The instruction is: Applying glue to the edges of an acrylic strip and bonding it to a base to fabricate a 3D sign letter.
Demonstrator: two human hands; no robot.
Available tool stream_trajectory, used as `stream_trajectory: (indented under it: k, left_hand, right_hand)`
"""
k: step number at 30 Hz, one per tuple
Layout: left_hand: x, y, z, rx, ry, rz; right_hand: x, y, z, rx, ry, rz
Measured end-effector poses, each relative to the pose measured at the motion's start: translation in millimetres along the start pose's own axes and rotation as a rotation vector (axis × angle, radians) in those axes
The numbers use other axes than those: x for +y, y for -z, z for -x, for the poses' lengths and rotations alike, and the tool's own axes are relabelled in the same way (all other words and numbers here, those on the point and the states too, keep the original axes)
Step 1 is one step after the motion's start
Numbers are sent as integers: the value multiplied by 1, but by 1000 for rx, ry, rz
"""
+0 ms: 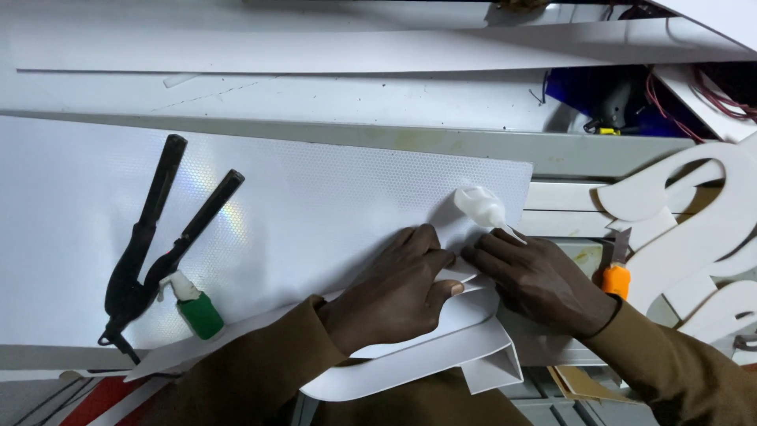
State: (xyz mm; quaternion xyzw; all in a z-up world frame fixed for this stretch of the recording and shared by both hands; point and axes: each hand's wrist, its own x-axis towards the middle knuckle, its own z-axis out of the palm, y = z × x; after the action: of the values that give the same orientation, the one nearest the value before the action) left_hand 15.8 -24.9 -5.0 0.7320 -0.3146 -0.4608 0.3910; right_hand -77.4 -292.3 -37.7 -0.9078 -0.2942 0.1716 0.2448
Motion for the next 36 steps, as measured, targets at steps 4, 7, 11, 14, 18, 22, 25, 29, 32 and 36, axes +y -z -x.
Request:
stream_trajectory:
  k: [4,7,11,14,18,22,25,29,32,36]
  left_hand:
    - [10,6,-4,-74,26,82]
    - [14,10,-5,-87,40,95]
    - [12,7,-6,-92,59,85]
    - [9,4,-8,-88,68,43]
    - [13,6,-5,-96,57,20]
    - [8,5,-5,-100,56,115]
    - [6,2,-6,-87,39,150]
    - [6,-3,-6,-79,63,123]
    - [8,-5,-2,-71,73,72]
    - [3,-9,-2,-51,54,71]
  right_hand:
    - [-3,6,-4,8,4,15]
    - [2,2,-2,5,14,12]
    - [8,-13,2,52,-8,-6]
    - [8,-18,5,81,-89,-69]
    - [-15,-18,4,151,-263,-128]
    - [-19,-37,10,225,-407,-169]
    - [-24,-37,8,237,-416,-145]
    - [-41,-26,2,321,-443,-165]
    - [-43,-30,5,364,-453,-206]
    - [-57,-22,5,383,-505,-211]
